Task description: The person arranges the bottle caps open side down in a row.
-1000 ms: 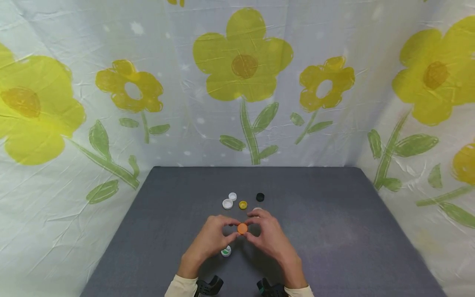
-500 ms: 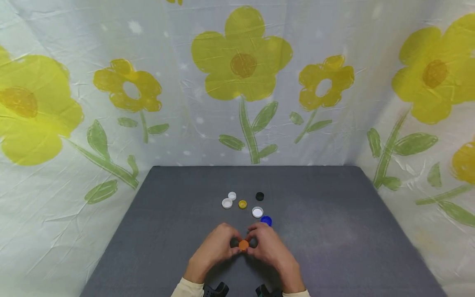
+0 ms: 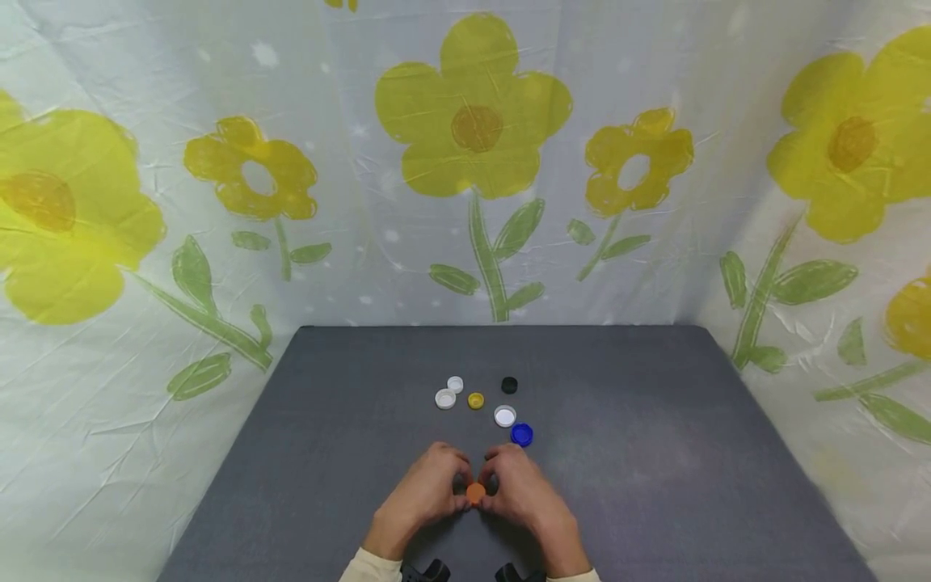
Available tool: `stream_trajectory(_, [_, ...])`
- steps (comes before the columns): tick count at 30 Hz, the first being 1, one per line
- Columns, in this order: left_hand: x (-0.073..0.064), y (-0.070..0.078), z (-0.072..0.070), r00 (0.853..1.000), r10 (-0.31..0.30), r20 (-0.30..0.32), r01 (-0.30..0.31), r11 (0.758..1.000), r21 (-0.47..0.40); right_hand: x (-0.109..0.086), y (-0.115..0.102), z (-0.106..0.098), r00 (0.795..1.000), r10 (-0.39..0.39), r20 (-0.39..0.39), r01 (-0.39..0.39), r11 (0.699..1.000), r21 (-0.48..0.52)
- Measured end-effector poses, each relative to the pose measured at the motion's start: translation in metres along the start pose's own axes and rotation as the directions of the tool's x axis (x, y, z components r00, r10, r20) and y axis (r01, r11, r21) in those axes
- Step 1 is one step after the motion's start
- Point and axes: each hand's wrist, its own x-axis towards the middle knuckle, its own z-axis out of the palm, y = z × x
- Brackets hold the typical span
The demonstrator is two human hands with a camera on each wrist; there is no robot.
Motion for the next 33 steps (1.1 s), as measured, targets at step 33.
stream_trajectory(33, [0.057, 0.013, -0.025, 0.993, -0.072, -0.094, 0.072, 0.997, 0.0, 0.008, 0.035, -0.044, 0.942, 0.124, -0.312, -0.151, 0.986, -0.064])
